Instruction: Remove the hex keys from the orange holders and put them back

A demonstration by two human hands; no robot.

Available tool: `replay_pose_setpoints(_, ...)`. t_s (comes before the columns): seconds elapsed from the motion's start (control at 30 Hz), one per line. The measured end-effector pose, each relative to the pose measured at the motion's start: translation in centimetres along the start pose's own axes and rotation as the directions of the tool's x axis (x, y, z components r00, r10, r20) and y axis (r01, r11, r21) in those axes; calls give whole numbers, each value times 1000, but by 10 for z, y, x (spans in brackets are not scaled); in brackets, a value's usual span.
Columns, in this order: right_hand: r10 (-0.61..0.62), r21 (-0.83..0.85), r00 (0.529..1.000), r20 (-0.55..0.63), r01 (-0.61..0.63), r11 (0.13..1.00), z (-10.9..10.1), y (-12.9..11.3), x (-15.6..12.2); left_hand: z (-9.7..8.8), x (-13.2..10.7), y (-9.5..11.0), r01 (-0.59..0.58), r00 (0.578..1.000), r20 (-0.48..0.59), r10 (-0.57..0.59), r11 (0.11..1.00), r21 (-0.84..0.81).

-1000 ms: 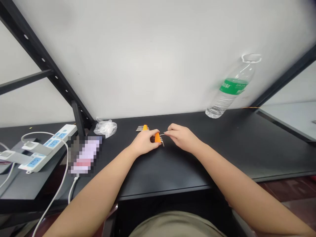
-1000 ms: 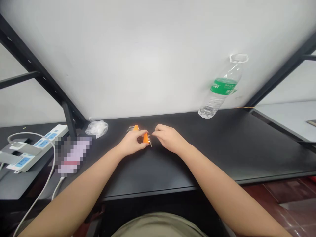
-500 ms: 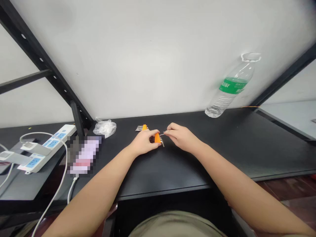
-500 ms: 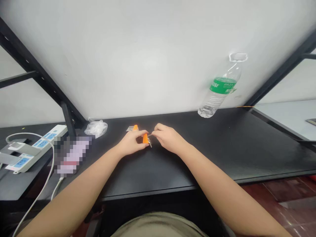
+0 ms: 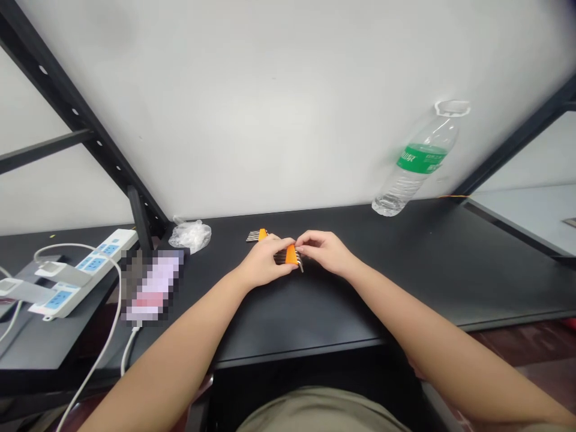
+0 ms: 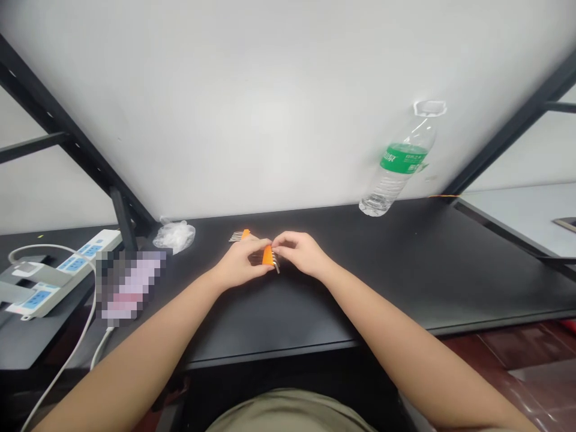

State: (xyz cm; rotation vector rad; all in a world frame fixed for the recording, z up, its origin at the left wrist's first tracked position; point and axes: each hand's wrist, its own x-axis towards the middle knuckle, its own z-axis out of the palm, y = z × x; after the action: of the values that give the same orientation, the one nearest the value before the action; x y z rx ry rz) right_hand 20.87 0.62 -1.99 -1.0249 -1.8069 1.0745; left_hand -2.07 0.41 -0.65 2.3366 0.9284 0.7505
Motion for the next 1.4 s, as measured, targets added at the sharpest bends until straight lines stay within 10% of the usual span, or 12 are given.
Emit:
replay_pose_setpoints(0.13, -44, -183, 999, -21, 40, 982, -12, 8, 3, 2, -1, -2, 50, 999, 20, -49, 999, -15)
replay_pose_setpoints(0.3, -147, -645, 989, -34, 90, 759, -39, 28, 7, 5, -2, -11, 120, 993, 1, -120, 993, 9)
replay_pose_setpoints(0.9, 123, -855, 992, 19, -47, 517, -27, 16, 5, 4, -1, -11, 174, 984, 43, -174, 985, 5)
replay_pose_setpoints(1.03, 178, -836, 983, 39, -65, 545, -24, 9, 2, 6, -1, -13, 182, 983, 27, -182, 983, -14)
replay_pose_setpoints(1.4, -199, -582, 967, 159, 255, 772, -18, -4, -1, 4, 1, -11, 151, 988, 33, -152, 988, 27)
